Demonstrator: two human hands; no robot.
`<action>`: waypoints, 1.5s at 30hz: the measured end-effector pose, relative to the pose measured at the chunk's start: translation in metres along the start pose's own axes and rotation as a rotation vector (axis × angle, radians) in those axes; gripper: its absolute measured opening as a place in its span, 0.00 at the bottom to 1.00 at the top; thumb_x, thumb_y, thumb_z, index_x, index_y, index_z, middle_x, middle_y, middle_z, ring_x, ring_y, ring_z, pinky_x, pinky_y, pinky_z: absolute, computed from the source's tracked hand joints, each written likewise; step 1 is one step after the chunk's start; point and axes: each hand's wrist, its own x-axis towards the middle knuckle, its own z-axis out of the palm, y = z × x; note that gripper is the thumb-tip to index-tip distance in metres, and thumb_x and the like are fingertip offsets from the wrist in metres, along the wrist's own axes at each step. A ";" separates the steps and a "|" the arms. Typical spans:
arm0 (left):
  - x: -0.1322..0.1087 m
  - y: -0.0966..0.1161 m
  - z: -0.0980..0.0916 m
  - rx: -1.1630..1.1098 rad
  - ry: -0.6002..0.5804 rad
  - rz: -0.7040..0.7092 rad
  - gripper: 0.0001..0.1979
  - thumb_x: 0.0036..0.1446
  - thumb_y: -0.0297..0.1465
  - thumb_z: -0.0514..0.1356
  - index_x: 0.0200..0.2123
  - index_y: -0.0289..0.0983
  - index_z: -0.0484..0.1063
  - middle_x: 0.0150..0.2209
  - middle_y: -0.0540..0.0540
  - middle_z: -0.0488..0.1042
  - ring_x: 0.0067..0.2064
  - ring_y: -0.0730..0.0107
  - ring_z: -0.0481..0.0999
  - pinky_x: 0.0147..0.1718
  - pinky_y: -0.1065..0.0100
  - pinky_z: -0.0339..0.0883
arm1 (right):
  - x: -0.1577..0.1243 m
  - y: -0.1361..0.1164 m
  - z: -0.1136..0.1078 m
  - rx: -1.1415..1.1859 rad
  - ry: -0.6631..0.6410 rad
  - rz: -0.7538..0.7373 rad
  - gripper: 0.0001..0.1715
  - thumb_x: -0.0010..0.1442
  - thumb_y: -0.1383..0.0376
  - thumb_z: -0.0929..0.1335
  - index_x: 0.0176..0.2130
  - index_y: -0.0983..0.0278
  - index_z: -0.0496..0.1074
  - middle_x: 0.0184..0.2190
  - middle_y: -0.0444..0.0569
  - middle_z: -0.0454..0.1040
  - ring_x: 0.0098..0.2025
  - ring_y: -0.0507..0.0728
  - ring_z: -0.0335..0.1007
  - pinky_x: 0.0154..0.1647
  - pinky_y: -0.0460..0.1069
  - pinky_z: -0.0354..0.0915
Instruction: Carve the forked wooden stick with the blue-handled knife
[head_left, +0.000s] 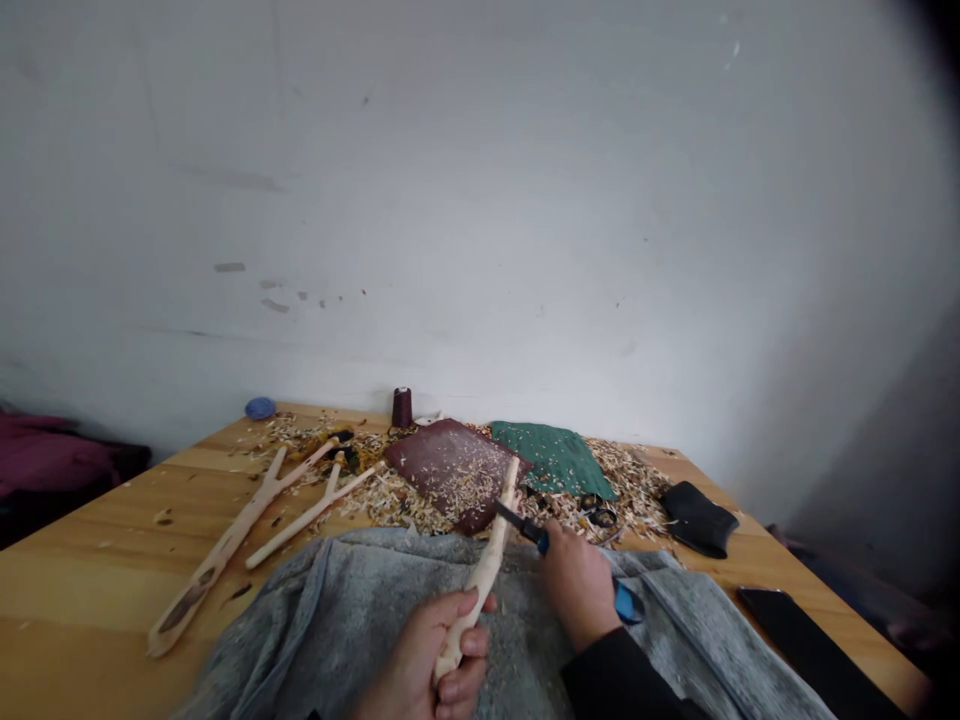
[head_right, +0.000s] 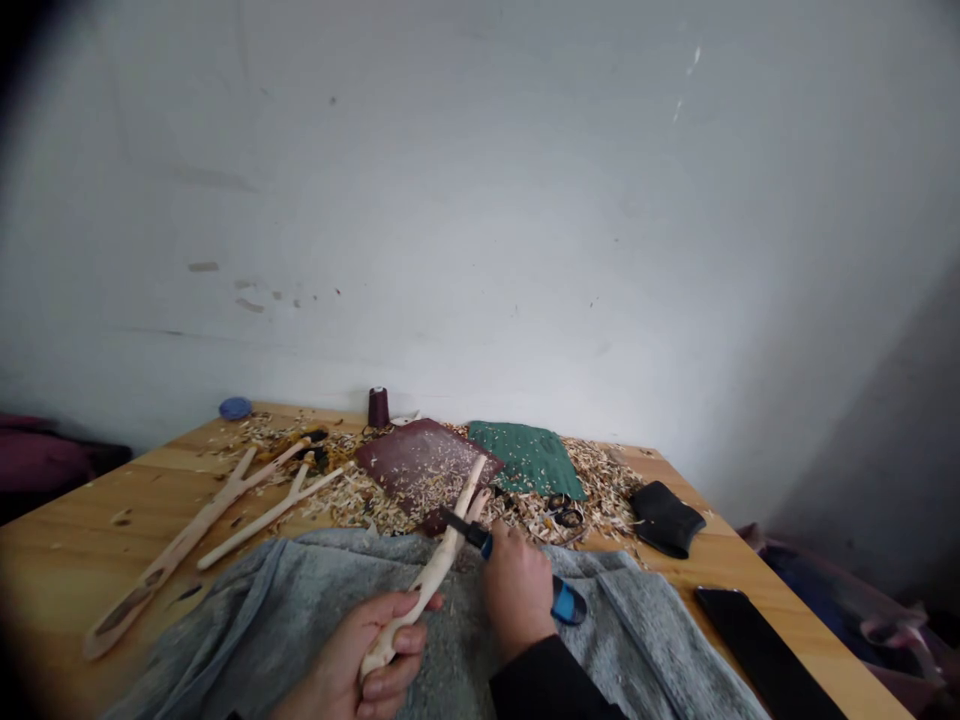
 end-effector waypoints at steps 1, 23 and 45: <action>0.000 -0.001 -0.001 0.005 0.003 -0.002 0.18 0.69 0.36 0.41 0.38 0.37 0.67 0.17 0.57 0.59 0.10 0.83 0.49 0.13 0.76 0.33 | 0.002 0.004 0.000 0.009 -0.022 0.037 0.19 0.66 0.73 0.58 0.47 0.62 0.74 0.40 0.54 0.80 0.41 0.60 0.79 0.36 0.49 0.63; 0.012 -0.018 -0.009 0.412 0.192 0.230 0.11 0.43 0.35 0.61 0.23 0.41 0.60 0.15 0.59 0.57 0.13 0.81 0.53 0.11 0.76 0.46 | -0.037 -0.028 -0.010 0.056 -0.175 -0.278 0.20 0.63 0.74 0.60 0.42 0.59 0.78 0.39 0.52 0.81 0.40 0.58 0.78 0.34 0.48 0.59; 0.007 -0.013 0.000 0.391 0.295 0.225 0.08 0.41 0.34 0.59 0.23 0.40 0.60 0.18 0.57 0.63 0.12 0.84 0.53 0.11 0.76 0.46 | -0.029 -0.028 -0.001 0.053 -0.159 -0.256 0.18 0.63 0.74 0.61 0.41 0.61 0.78 0.39 0.53 0.80 0.40 0.59 0.78 0.35 0.47 0.61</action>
